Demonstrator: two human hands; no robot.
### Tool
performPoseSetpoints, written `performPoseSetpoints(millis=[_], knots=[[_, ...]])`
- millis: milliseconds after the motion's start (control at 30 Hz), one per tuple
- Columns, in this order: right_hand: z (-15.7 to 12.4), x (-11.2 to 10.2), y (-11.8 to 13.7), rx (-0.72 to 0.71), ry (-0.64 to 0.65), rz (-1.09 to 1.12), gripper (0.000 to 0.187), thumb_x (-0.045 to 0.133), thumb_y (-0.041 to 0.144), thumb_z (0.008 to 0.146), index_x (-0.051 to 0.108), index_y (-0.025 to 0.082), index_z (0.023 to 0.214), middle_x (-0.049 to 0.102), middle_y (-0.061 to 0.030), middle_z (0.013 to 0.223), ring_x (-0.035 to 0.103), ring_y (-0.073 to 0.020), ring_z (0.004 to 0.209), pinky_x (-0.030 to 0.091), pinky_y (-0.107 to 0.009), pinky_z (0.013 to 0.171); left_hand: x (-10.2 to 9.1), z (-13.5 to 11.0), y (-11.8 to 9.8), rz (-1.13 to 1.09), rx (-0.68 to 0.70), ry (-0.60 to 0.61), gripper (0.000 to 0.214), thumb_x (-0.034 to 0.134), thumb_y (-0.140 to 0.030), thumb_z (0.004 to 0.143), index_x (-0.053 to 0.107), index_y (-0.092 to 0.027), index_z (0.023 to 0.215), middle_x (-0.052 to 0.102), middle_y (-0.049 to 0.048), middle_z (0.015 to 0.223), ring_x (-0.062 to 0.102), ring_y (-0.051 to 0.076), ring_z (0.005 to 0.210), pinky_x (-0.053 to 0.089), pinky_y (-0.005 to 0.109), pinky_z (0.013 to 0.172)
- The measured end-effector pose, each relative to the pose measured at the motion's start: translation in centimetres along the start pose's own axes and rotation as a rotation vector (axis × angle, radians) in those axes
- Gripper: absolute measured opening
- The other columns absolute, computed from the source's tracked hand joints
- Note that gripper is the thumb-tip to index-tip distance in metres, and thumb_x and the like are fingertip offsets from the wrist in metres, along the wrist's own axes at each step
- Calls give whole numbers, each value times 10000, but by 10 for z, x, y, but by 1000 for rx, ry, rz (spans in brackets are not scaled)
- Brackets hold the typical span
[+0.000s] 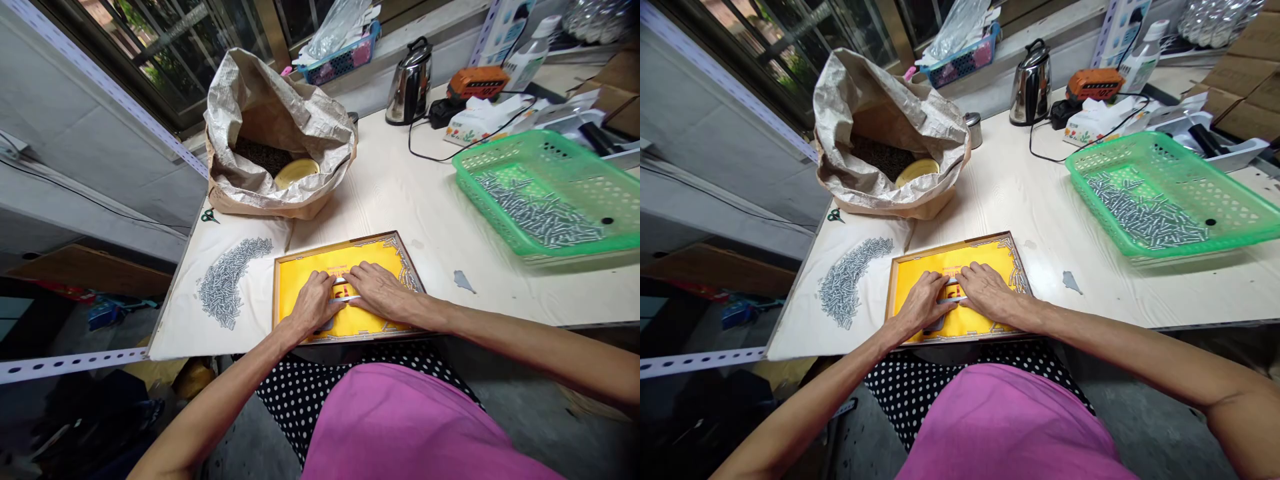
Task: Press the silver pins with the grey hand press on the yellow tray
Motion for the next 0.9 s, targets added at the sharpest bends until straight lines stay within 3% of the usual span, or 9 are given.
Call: performPoseSetpoints(millis=[100, 267, 367, 433, 533, 667, 767, 833, 900], knots=[[6, 3, 1, -38, 66, 2, 154, 604, 284, 953, 640, 145, 1007, 653, -102, 970, 554, -241, 935, 396, -355, 811, 2, -1, 1, -23, 1, -9, 205, 689, -342, 897, 661, -151, 966, 645, 94, 994, 570, 253, 970, 487, 364, 826], [14, 8, 2, -54, 102, 11, 147, 560, 242, 975, 662, 157, 911, 655, -81, 871, 558, -216, 863, 374, -331, 776, 4, 3, 2, -50, -2, 0, 238, 628, -364, 943, 649, -167, 811, 646, 80, 886, 573, 233, 907, 474, 344, 785], [11, 4, -1, -39, 53, -11, 174, 586, 300, 964, 665, 149, 993, 668, -103, 949, 557, -242, 919, 382, -354, 801, 4, 0, 4, -46, -36, -47, 222, 682, -377, 906, 674, -158, 938, 665, 91, 956, 579, 256, 957, 496, 371, 826], [9, 0, -6, -44, 0, -27, 345, 599, 420, 951, 636, 137, 1145, 662, -139, 1080, 546, -280, 1001, 388, -391, 842, 3, -6, 4, -38, -54, -122, 317, 713, -372, 883, 654, -159, 1111, 662, 109, 1110, 570, 272, 1034, 506, 397, 885], [10, 0, -16, -43, -43, -38, 479, 504, 531, 975, 591, 151, 1254, 636, -164, 1203, 532, -303, 1067, 382, -421, 877, 5, -17, -8, 6, 37, -218, 289, 626, -294, 947, 617, -188, 1217, 568, 120, 1359, 521, 266, 1197, 473, 416, 1011], [26, 7, -31, -37, -35, -110, 250, 469, 282, 997, 635, 192, 1162, 666, -114, 1067, 538, -275, 1006, 360, -375, 819, 17, -25, -30, 84, 176, -124, 210, 461, -208, 1013, 661, -169, 1064, 638, 105, 1193, 539, 241, 1140, 489, 377, 974], [38, 8, -38, -90, -39, -128, 163, 492, 175, 960, 654, 188, 970, 658, -90, 941, 534, -248, 913, 352, -353, 786, 15, -29, -37, 53, 163, -72, 249, 421, -180, 1018, 669, -167, 1003, 658, 85, 1020, 559, 226, 1025, 506, 341, 905], [42, 5, -45, -96, -62, -91, 170, 479, 163, 962, 635, 186, 898, 647, -85, 896, 524, -230, 852, 356, -339, 759, 3, -32, -31, 3, 144, -117, 241, 437, -176, 1012, 676, -182, 1047, 655, 83, 1052, 553, 220, 1037, 499, 335, 920], [43, 4, -52, -93, -82, -38, 196, 449, 144, 967, 618, 188, 879, 635, -82, 875, 512, -220, 819, 362, -326, 736, -13, -36, -6, -27, 75, -205, 231, 471, -179, 999, 684, -203, 1086, 646, 85, 1103, 550, 217, 1048, 497, 336, 913]])
Point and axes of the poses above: each hand's wrist, its own z-axis towards the middle knuckle, its own x-axis out of the palm, y = z × x, the point moved 6 cm from there along z, towards the middle knuckle
